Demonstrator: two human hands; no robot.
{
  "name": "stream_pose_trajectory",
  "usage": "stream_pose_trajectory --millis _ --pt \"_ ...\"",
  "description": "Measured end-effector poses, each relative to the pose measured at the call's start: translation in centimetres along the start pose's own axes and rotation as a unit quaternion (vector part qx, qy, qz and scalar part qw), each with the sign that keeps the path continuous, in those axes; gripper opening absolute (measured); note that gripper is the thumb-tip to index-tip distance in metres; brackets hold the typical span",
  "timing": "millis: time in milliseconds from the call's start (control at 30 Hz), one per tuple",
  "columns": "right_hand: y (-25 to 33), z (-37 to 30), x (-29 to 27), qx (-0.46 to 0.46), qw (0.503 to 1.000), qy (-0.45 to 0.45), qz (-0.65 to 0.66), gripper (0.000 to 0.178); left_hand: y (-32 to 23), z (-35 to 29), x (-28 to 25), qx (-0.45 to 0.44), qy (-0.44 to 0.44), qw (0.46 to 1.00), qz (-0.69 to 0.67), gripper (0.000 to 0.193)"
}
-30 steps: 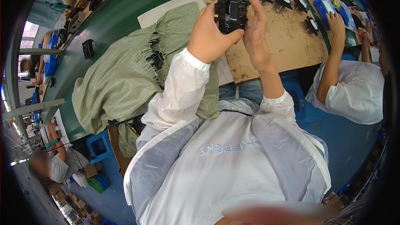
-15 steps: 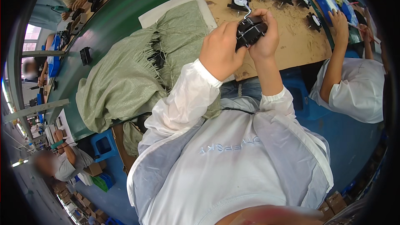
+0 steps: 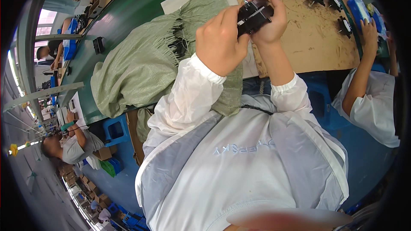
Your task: Assembling and inspecting black electronic components at a workstation.
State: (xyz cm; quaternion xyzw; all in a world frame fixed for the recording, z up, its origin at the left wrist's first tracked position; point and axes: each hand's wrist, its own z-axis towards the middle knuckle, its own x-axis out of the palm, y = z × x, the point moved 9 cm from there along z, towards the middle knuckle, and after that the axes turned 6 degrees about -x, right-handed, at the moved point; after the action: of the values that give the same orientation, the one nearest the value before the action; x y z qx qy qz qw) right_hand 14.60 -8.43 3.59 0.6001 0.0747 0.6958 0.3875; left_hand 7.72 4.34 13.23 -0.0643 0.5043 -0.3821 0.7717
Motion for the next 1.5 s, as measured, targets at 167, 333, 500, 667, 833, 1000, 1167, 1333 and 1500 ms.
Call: stream_pose_trajectory --millis 167,333,500,667,833,1000,1167,1333,1500 --pt "-0.7 1.0 0.9 -0.020 0.999 0.029 0.029 0.049 -0.6 -0.1 -1.0 0.048 -0.074 0.995 0.042 0.055" --pt "1.1 -0.2 4.3 -0.049 0.993 0.062 0.082 0.041 -0.2 -0.4 -1.1 0.046 -0.109 0.993 0.015 0.055" --pt "0.1 0.3 2.0 -0.033 0.995 0.062 0.076 0.057 -0.8 -0.3 -1.2 0.039 -0.118 0.992 -0.015 0.058" --pt "0.3 0.7 0.2 -0.063 0.998 0.008 -0.027 0.058 -1.4 -0.9 -0.4 0.069 -0.128 0.989 0.032 0.058" --pt "-0.9 0.6 1.2 -0.038 0.989 0.100 0.099 0.057 -1.5 -1.7 -0.2 0.077 -0.151 0.983 0.064 0.056" --pt "-4.2 0.0 1.5 0.040 0.994 0.101 -0.007 0.053 0.9 -2.1 -1.3 -0.012 -0.096 0.995 0.032 0.044" --pt "-6.6 -1.3 5.4 0.043 0.993 0.065 -0.090 0.045 5.4 0.4 -8.6 -0.021 -0.111 0.985 0.134 0.033" --pt "-13.9 -6.6 7.9 0.025 0.755 0.403 -0.516 0.054 9.9 7.1 -13.2 -0.054 -0.043 0.974 0.216 0.052" --pt "-17.1 -10.8 10.4 -0.033 0.558 0.499 -0.662 0.102 16.2 13.6 -9.6 -0.125 0.113 0.958 0.230 0.053"
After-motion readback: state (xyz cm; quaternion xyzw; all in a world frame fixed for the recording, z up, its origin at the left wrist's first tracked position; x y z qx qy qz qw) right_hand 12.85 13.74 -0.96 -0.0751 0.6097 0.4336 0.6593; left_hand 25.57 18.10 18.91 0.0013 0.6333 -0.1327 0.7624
